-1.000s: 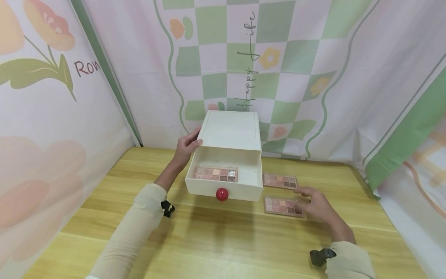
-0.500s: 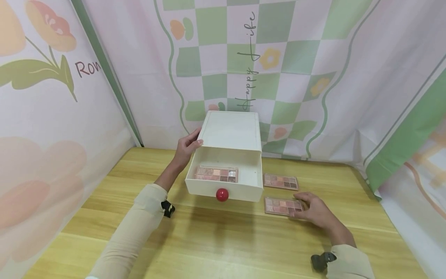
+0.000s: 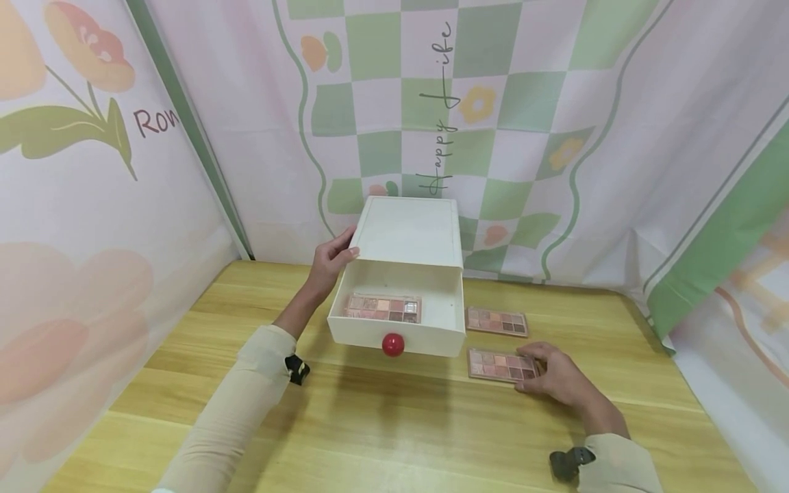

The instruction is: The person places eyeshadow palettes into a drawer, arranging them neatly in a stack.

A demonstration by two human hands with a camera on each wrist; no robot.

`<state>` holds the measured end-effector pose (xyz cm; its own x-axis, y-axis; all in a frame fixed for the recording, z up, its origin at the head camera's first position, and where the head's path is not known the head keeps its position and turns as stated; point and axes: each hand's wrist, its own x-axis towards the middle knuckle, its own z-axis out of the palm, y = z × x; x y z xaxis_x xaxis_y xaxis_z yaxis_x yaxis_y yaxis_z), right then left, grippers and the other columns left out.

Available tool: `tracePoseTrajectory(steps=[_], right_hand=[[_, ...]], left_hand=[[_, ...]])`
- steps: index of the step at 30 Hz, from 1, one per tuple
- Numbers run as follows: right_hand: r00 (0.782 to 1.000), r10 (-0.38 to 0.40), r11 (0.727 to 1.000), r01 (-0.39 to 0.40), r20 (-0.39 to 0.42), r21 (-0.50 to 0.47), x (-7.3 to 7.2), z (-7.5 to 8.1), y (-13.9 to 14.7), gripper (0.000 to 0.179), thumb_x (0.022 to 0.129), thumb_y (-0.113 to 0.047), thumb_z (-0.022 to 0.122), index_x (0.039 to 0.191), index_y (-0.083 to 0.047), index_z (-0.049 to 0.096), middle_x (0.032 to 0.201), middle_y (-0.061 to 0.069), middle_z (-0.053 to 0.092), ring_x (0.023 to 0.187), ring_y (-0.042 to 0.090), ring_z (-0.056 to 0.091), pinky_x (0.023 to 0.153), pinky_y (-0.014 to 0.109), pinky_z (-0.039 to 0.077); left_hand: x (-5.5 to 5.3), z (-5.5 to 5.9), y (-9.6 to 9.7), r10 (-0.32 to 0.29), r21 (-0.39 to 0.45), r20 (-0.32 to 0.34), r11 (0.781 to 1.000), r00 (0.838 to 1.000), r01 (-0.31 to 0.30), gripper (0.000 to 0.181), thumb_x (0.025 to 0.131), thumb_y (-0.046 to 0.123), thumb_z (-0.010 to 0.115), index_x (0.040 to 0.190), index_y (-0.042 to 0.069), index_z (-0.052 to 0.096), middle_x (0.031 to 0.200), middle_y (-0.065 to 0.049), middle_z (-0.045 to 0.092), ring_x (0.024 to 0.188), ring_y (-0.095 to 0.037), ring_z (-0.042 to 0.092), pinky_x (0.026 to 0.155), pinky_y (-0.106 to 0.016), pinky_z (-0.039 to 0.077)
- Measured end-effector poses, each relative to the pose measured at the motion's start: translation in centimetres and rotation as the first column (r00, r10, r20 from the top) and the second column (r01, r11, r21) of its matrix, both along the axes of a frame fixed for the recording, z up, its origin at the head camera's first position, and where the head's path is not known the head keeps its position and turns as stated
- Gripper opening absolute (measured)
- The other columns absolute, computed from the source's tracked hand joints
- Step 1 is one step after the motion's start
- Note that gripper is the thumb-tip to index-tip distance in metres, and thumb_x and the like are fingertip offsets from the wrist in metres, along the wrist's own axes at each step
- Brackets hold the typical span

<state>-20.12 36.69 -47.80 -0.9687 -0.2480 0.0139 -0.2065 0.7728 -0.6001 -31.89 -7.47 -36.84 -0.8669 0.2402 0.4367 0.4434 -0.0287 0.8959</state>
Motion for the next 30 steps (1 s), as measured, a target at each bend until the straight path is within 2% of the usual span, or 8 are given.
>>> tracePoseTrajectory(steps=[2, 7, 11, 13, 16, 19, 25, 30], right_hand=[[1.000, -0.004, 1.000, 0.004, 0.000, 0.010, 0.04, 0.02, -0.01, 0.069, 0.074, -0.023, 0.090, 0.130, 0.006, 0.063, 0.138, 0.036, 0.053, 0.129, 0.059, 0.047, 0.104, 0.070, 0.043], [1.000, -0.017, 1.000, 0.017, 0.003, 0.018, 0.09, 0.09, 0.02, 0.067, 0.072, -0.025, 0.091, 0.128, 0.004, 0.065, 0.136, 0.033, 0.057, 0.129, 0.055, 0.050, 0.103, 0.041, 0.053], [0.999, -0.027, 1.000, 0.026, 0.022, 0.017, 0.04, 0.20, 0.06, 0.068, 0.071, -0.025, 0.091, 0.127, 0.004, 0.066, 0.135, 0.033, 0.058, 0.128, 0.054, 0.051, 0.102, 0.047, 0.053], [0.999, -0.032, 0.999, 0.032, 0.026, 0.014, -0.02, 0.23, 0.08, 0.068, 0.071, -0.025, 0.092, 0.127, 0.004, 0.066, 0.134, 0.032, 0.060, 0.127, 0.053, 0.053, 0.101, 0.044, 0.054], [0.999, -0.036, 0.999, 0.035, 0.024, 0.006, -0.12, 0.23, 0.08, 0.068, 0.070, -0.025, 0.093, 0.126, 0.004, 0.067, 0.131, 0.029, 0.062, 0.125, 0.049, 0.056, 0.095, 0.020, 0.053], [0.999, -0.036, 0.999, 0.036, 0.015, 0.002, -0.19, 0.19, 0.10, 0.068, 0.069, -0.026, 0.093, 0.125, 0.003, 0.068, 0.128, 0.026, 0.064, 0.123, 0.044, 0.058, 0.087, 0.002, 0.041], [0.999, -0.047, 0.999, 0.047, -0.003, 0.028, -0.19, 0.09, 0.26, 0.068, 0.067, -0.030, 0.094, 0.123, 0.001, 0.070, 0.122, 0.021, 0.067, 0.117, 0.036, 0.060, 0.085, 0.002, 0.040], [0.998, -0.055, 0.998, 0.055, 0.007, 0.030, -0.12, 0.11, 0.31, 0.069, 0.067, -0.033, 0.094, 0.123, 0.000, 0.070, 0.123, 0.022, 0.067, 0.118, 0.038, 0.060, 0.083, 0.003, 0.040]], left_hand=[[0.01, -0.05, 0.02, 0.001, 0.001, -0.002, 1.000, 1.000, -0.001, 0.061, 0.098, 0.014, 0.055, 0.153, -0.006, 0.035, 0.163, -0.022, 0.035, 0.148, -0.037, 0.043, 0.121, -0.039, 0.042], [0.01, -0.20, 0.06, 0.002, 0.003, -0.001, 1.000, 1.000, -0.002, 0.061, 0.097, 0.014, 0.055, 0.153, -0.004, 0.037, 0.162, -0.021, 0.037, 0.147, -0.037, 0.044, 0.120, -0.040, 0.044], [0.11, -0.08, 0.08, 0.000, 0.000, 0.007, 1.000, 1.000, 0.000, 0.061, 0.098, 0.013, 0.055, 0.153, -0.003, 0.036, 0.163, -0.020, 0.037, 0.148, -0.036, 0.044, 0.120, -0.040, 0.045], [0.19, -0.01, 0.03, -0.002, 0.004, 0.009, 1.000, 1.000, 0.002, 0.060, 0.099, 0.013, 0.055, 0.154, -0.003, 0.035, 0.163, -0.020, 0.035, 0.148, -0.036, 0.043, 0.120, -0.040, 0.044], [0.20, 0.06, -0.05, -0.003, 0.007, 0.005, 1.000, 1.000, 0.003, 0.060, 0.100, 0.013, 0.054, 0.154, -0.003, 0.034, 0.164, -0.021, 0.034, 0.149, -0.036, 0.041, 0.122, -0.040, 0.042], [0.15, 0.13, -0.10, -0.002, 0.007, 0.001, 1.000, 1.000, 0.002, 0.060, 0.100, 0.012, 0.054, 0.154, -0.003, 0.034, 0.164, -0.021, 0.034, 0.149, -0.037, 0.042, 0.122, -0.041, 0.042], [0.05, 0.06, -0.04, 0.017, 0.001, 0.010, 1.000, 1.000, -0.017, 0.060, 0.098, 0.013, 0.055, 0.153, -0.004, 0.036, 0.163, -0.021, 0.036, 0.147, -0.036, 0.045, 0.120, -0.040, 0.044], [-0.01, -0.04, 0.05, 0.019, 0.004, 0.006, 1.000, 1.000, -0.019, 0.063, 0.097, 0.015, 0.055, 0.152, -0.006, 0.036, 0.162, -0.023, 0.035, 0.147, -0.037, 0.044, 0.119, -0.038, 0.044]])
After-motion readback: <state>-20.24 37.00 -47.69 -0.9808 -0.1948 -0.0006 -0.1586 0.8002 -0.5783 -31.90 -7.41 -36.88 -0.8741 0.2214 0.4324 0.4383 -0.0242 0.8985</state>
